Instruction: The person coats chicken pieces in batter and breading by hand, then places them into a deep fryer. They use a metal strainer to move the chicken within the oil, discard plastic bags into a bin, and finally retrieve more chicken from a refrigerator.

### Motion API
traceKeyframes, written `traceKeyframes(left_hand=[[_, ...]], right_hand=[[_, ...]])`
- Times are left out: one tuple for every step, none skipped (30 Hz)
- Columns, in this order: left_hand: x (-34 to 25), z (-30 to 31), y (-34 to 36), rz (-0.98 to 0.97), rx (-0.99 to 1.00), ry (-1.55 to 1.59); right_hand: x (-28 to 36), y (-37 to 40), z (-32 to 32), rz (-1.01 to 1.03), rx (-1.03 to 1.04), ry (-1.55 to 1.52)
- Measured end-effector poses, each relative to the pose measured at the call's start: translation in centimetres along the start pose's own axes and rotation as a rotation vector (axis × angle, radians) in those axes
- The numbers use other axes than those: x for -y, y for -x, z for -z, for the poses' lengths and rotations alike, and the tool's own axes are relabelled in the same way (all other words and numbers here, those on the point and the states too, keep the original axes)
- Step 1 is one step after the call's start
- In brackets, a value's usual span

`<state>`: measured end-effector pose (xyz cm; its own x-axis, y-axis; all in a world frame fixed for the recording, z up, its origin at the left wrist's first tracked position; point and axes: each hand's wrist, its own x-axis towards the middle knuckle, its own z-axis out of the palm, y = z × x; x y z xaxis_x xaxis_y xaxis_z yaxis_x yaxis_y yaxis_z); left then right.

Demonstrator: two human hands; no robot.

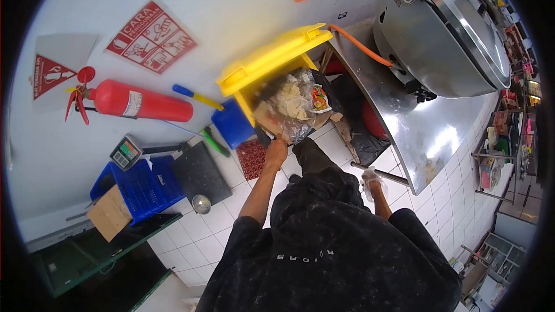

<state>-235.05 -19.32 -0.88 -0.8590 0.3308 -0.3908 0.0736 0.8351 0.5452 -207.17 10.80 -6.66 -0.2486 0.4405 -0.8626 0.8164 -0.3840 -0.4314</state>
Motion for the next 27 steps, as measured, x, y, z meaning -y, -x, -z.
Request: traceKeyframes(left_hand=[[-0.3,-0.1,-0.5,-0.003,0.007,-0.038],[-0.5,-0.3,-0.6,-0.003,0.018,-0.077],[-0.4,-1.1,-1.0,-0.015,0.013,-0.089],[-0.3,-1.8,-1.5,-0.028,0.006,-0.102],[-0.1,-2.3,-2.1,-0.043,-0.003,-0.116],[0.1,-2.8,-2.6,-0.035,0.021,-0.121],[0.2,-3.1,-2.8,-0.027,0.044,-0.123],[0.2,-3.5,-3.2,-0.02,0.065,-0.123],[-0.2,-3.2,-3.3,-0.035,0.073,-0.135],[-0.3,-3.0,-2.9,-0.046,0.086,-0.148],[-0.4,-2.7,-2.7,-0.06,0.096,-0.165],[-0.2,-2.5,-2.4,-0.065,0.085,-0.196],[0.2,-2.3,-1.5,-0.068,0.077,-0.229],[0.4,-2.1,-0.9,-0.072,0.066,-0.26],[0.6,-2.0,-0.8,-0.068,0.054,-0.27],[0.9,-2.0,-0.5,-0.06,0.044,-0.279],[1.2,-1.9,-0.2,-0.05,0.032,-0.285],[1.1,-1.7,0.0,-0.053,0.009,-0.278],[1.0,-1.6,0.3,-0.054,-0.011,-0.269],[1.0,-1.4,0.7,-0.053,-0.031,-0.261],[0.8,-0.9,0.6,-0.057,-0.047,-0.274],[0.6,-0.5,0.5,-0.058,-0.059,-0.287],[0.7,-0.1,0.9,-0.056,-0.068,-0.302],[1.6,-0.3,0.9,-0.077,-0.078,-0.323],[2.4,-0.4,0.8,-0.1,-0.09,-0.345],[3.0,-0.5,0.7,-0.125,-0.103,-0.368],[3.2,-0.4,0.9,-0.131,-0.124,-0.378]], right_hand=[[-0.4,0.3,0.5,-0.041,0.027,-0.046],[-1.7,1.2,0.7,0.165,0.014,-0.043],[-2.3,1.2,1.0,0.181,0.0,-0.045],[-2.6,1.0,1.1,0.2,-0.012,-0.048],[-2.7,0.7,1.0,0.221,-0.024,-0.053],[-1.8,1.5,1.2,0.106,-0.042,-0.144],[-0.7,2.3,1.1,0.035,-0.078,-0.113],[0.6,2.8,0.9,-0.034,-0.114,-0.083],[1.3,3.1,0.9,-0.107,-0.149,-0.051],[0.2,3.1,1.5,0.086,-0.115,-0.097],[0.5,2.6,2.0,0.088,-0.117,-0.092],[0.8,2.0,2.3,0.088,-0.119,-0.094],[0.7,1.7,2.4,0.084,-0.119,-0.097],[0.5,1.4,2.5,0.124,-0.127,-0.059],[1.0,1.6,2.4,0.118,-0.126,-0.059],[1.2,2.0,2.3,0.11,-0.124,-0.055],[1.6,2.3,2.2,0.103,-0.121,-0.049],[2.4,2.0,2.2,-0.01,-0.12,-0.023],[2.5,2.2,2.1,-0.008,-0.105,-0.021],[2.6,2.4,2.0,-0.007,-0.089,-0.018],[2.9,2.5,1.8,-0.001,-0.072,-0.017],[4.1,4.2,1.3,-0.007,-0.08,-0.133],[3.7,4.2,1.3,0.004,-0.096,-0.109],[3.4,4.0,1.3,0.017,-0.111,-0.084],[3.3,3.8,1.3,0.033,-0.126,-0.061],[3.3,3.6,1.4,0.003,-0.136,-0.043],[3.3,3.5,1.5,-0.026,-0.146,-0.027]])
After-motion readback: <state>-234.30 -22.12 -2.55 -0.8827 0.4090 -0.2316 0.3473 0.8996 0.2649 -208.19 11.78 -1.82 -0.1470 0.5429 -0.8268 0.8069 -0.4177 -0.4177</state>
